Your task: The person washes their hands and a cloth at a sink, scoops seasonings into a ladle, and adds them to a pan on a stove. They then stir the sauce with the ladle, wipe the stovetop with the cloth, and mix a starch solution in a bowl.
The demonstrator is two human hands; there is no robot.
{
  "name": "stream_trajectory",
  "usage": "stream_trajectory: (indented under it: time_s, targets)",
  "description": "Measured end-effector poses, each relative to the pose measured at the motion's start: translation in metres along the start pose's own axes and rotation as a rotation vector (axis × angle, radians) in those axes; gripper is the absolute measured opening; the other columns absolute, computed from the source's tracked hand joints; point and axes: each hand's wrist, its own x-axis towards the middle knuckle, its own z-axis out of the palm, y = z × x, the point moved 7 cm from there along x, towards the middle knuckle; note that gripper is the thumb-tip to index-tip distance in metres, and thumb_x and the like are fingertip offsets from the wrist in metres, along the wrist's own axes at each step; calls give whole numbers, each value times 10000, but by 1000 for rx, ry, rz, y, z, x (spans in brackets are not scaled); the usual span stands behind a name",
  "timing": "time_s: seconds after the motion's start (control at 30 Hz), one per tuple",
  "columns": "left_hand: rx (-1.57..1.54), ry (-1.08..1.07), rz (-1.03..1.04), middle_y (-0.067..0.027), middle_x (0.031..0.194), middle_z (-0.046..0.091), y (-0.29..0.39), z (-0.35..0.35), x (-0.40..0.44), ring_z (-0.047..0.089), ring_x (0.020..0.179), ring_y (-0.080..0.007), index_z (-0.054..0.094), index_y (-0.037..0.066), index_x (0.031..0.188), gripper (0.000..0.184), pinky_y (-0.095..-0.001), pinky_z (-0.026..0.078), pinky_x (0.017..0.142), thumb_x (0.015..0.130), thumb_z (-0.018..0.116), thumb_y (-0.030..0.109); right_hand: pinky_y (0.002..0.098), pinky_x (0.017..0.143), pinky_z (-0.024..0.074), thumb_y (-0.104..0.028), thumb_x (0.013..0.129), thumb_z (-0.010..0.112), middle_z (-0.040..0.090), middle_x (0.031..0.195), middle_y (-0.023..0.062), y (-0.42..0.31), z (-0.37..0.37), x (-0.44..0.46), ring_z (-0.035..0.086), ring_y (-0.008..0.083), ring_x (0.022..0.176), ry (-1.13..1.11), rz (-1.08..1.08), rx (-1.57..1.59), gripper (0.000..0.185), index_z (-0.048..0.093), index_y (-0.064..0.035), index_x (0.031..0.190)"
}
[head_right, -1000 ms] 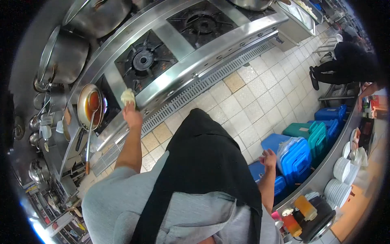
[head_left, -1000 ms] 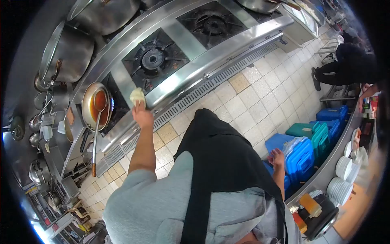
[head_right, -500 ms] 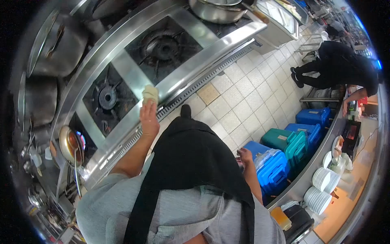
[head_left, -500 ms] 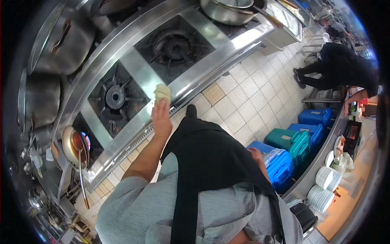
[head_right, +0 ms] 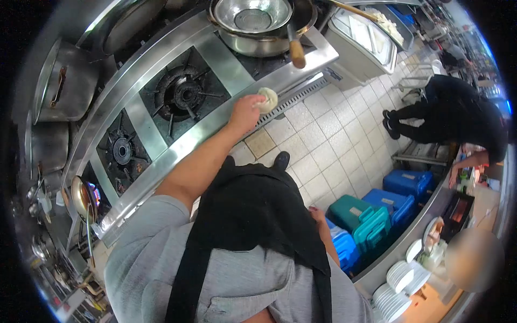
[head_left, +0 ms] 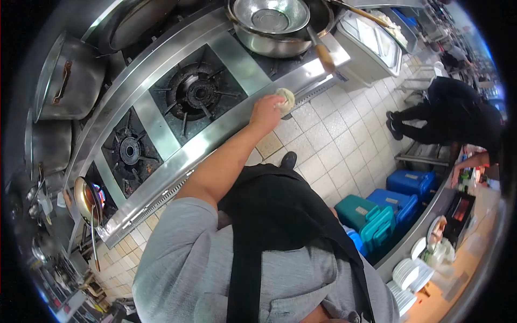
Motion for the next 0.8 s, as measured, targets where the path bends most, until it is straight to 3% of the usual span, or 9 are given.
stream_trajectory:
  time_s: [0.03,0.13,0.2,0.3,0.4,0.53,0.6,0.67,0.8]
  targets:
    - [-241,109,-114,-117,1138,635,0,-1,11,587,1087,-290,672,78,1090,388,-332,438,959,755,519,-41,347,673,500,-160,856,624,666,906,125,-33,-37,-4,646,291,820,-17,87,66,496,489,-103,1329]
    - [-373,421,-103,-134,1156,634,25,-36,24,614,1040,-291,673,62,1082,389,-328,443,961,740,528,-51,372,520,486,-164,851,618,637,875,110,-111,-142,-22,632,262,649,26,437,462,506,458,-100,1327]
    - [-322,487,-133,-158,1207,606,41,-55,22,588,1097,-299,646,45,1124,418,-326,432,980,728,558,-57,388,418,477,-166,849,614,617,854,100,-151,-199,-31,622,242,536,87,563,585,513,438,-97,1326]
    - [-98,512,-98,-193,1298,530,38,-56,14,497,1213,-319,566,42,1244,483,-358,378,1041,764,621,44,359,373,459,-156,864,587,608,875,129,-148,-259,11,631,260,548,106,528,559,532,396,-79,1354]
    - [44,432,-94,-198,1272,552,20,-43,-20,520,1190,-323,574,44,1236,450,-364,400,1015,790,623,80,354,383,456,-146,872,575,609,900,135,-168,-302,55,630,262,543,141,462,478,533,384,-58,1362]
    - [-286,148,-429,-171,1095,654,-27,-11,-109,642,988,-296,611,42,1166,331,-354,498,870,845,591,124,364,542,498,-189,885,564,617,968,130,-234,-299,101,657,278,682,57,361,390,508,414,-96,1362]
    - [-155,79,-506,-151,1086,662,-39,-12,-175,659,940,-269,620,53,1159,319,-339,516,824,852,582,134,364,549,500,-189,884,568,615,985,130,-267,-279,118,658,278,690,-44,315,291,502,418,-99,1354]
    - [-165,111,-686,-166,1080,664,-73,-8,-256,628,1042,-259,615,30,1169,341,-356,485,904,875,609,203,363,556,501,-190,882,573,613,1002,131,-301,-253,133,659,278,697,-146,259,187,497,422,-101,1347]
    - [203,89,-1009,-184,1172,621,-155,12,-463,574,1115,-314,632,26,1153,467,-388,446,969,828,588,358,367,550,506,-201,862,608,619,961,120,-364,-202,139,661,268,684,-268,189,140,449,472,-107,1280]
